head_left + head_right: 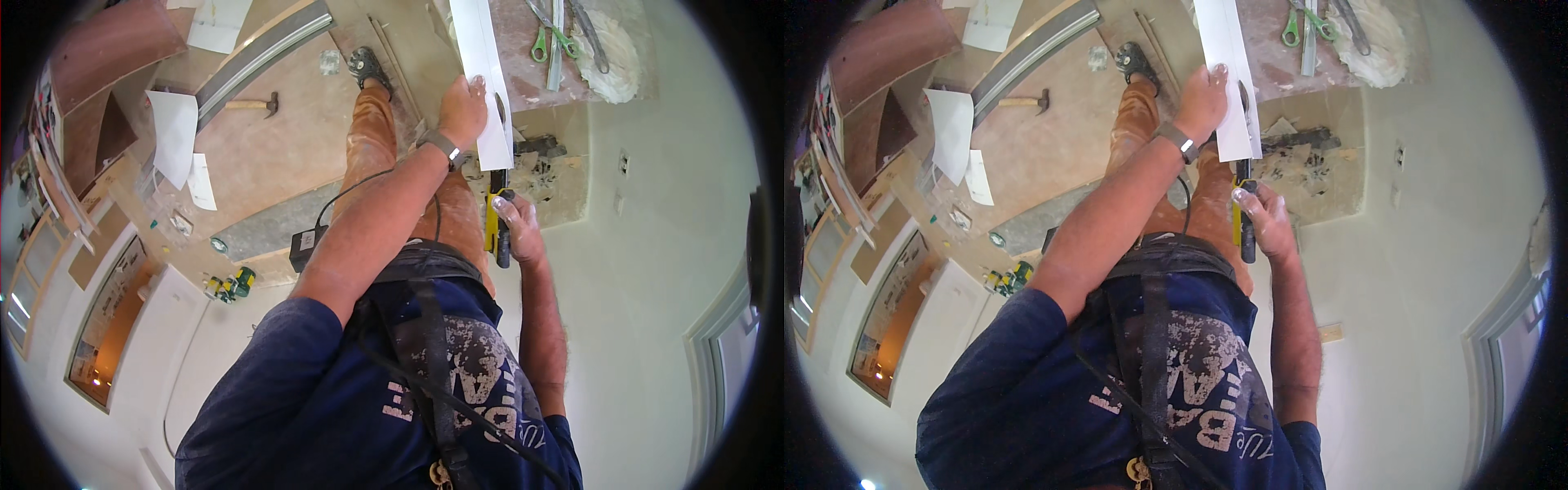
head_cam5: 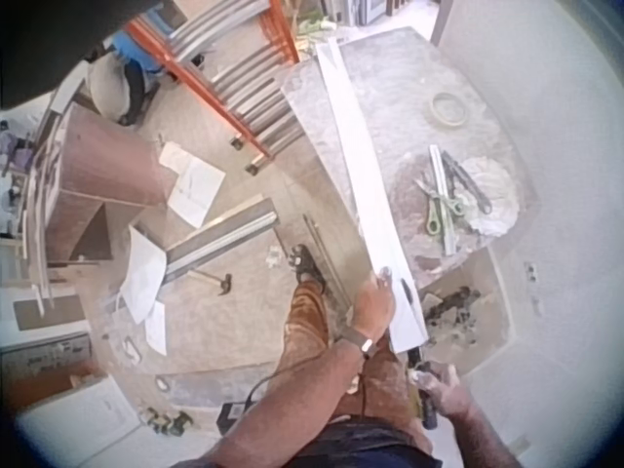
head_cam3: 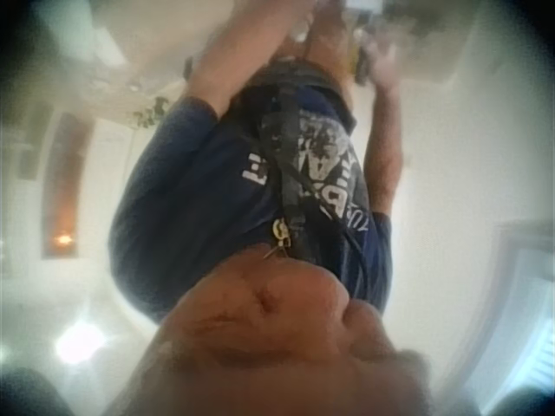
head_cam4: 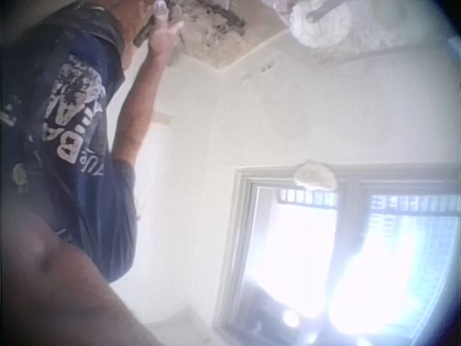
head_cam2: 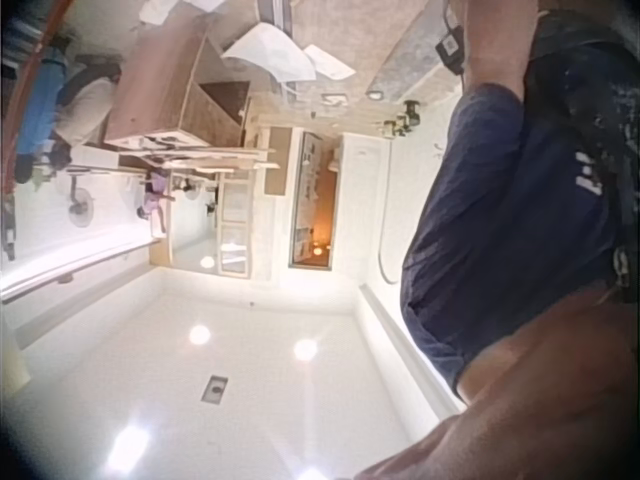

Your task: The person uses green-handled scissors to trim a long white strip of material on a workbench. They then switch to yellow-handled tin snips to cut the same strip. The person is wearing a blue t-shirt and brown pants in a room with construction materials.

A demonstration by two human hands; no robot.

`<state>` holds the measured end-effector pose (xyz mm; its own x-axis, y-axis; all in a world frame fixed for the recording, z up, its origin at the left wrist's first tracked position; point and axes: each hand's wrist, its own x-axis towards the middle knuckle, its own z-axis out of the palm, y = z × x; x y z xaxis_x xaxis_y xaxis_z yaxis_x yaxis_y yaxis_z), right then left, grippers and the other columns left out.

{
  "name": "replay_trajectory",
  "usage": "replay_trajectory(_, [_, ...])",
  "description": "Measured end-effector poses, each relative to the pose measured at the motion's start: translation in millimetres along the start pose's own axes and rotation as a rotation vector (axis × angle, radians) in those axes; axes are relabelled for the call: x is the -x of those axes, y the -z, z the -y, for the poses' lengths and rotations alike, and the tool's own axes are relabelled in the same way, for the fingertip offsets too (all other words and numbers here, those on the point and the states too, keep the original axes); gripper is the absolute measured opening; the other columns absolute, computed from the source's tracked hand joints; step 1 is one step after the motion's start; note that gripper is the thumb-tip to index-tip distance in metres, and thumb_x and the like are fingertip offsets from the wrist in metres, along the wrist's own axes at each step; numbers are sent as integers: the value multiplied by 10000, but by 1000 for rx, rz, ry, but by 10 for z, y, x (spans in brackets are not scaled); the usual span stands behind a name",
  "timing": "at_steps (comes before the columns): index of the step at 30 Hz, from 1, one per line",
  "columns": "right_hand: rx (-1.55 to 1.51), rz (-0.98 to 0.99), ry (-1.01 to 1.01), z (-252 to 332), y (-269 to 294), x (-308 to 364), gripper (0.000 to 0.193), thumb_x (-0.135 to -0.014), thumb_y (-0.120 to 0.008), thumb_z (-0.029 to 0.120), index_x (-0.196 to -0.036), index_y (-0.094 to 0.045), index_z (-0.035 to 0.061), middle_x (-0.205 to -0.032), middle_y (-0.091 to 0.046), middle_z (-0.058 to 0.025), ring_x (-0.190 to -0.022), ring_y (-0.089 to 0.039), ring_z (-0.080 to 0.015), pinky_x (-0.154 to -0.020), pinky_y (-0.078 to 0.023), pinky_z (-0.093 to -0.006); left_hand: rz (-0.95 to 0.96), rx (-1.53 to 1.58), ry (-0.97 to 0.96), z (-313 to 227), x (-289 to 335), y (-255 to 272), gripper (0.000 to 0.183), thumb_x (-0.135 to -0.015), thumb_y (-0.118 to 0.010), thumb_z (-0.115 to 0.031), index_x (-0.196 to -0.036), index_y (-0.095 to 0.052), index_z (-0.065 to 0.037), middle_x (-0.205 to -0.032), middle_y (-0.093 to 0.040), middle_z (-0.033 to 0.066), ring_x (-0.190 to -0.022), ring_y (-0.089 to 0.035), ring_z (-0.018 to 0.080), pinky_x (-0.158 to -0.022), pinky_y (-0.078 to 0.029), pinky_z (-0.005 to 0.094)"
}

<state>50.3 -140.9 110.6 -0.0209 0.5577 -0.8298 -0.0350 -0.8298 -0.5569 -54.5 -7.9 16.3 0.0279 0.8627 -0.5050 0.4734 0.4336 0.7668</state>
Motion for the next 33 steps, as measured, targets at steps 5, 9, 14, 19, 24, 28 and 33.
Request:
replay_trajectory(5, [-101, -100, -17, 135, -64, 63, 315, -759, -487, 298, -830, -524, -7, -673, -471, -25, -642, -422, -109, -587, -358, -259, 68, 32, 14, -151, 82, 46, 290, -839, -424, -229, -748, -480, 40, -697, -522, 253, -681, -500, 411, -617, -384, 442])
replay_trajectory(9, [12, -79, -6, 215, -11, 66, 325, -760, -478, 305, -839, -520, -7, -674, -474, -27, -669, -426, -114, -614, -365, -260, 47, 60, -21, -206, 84, 63, 276, -837, -425, -219, -748, -481, 36, -686, -522, 248, -677, -503, 408, -613, -388, 438])
replay_trajectory(14, [-46, -89, -23, 147, -9, 72, 329, -765, -478, 309, -832, -518, -11, -670, -471, -28, -659, -421, -111, -605, -359, -258, 12, 53, -56, -144, 66, 6, 276, -840, -422, -221, -749, -482, 32, -672, -527, 235, -664, -510, 396, -605, -391, 427])
replay_trajectory(19, [-88, -97, -32, 248, -52, 108, 326, -772, -479, 305, -833, -522, -13, -675, -483, -35, -627, -431, -109, -579, -365, -255, 20, 95, -51, -134, 76, -15, 274, -845, -417, -219, -752, -483, 30, -663, -529, 225, -652, -514, 384, -600, -393, 419])
replay_trajectory(24, [-161, -116, -53, 220, -97, 86, 293, -778, -486, 285, -816, -520, -3, -659, -483, -26, -596, -440, -101, -548, -369, -250, 12, 97, -38, -101, 68, -42, 275, -847, -414, -225, -764, -485, 28, -682, -531, 238, -664, -516, 394, -608, -395, 426])
replay_trajectory(28, [-100, -91, -6, 122, -50, 44, 280, -781, -493, 277, -811, -521, 0, -666, -482, -19, -603, -437, -97, -552, -366, -247, 8, 98, -24, -76, 50, -34, 284, -847, -415, -233, -767, -484, 30, -692, -530, 249, -672, -512, 406, -612, -395, 434])
replay_trajectory(33, [-130, -48, -13, -12, -23, -4, 272, -781, -494, 272, -818, -523, 4, -683, -482, -19, -634, -432, -98, -578, -358, -240, 47, 25, -16, -84, 45, 22, 339, -854, -403, -263, -828, -508, 58, -689, -531, 255, -673, -524, 391, -606, -395, 404])
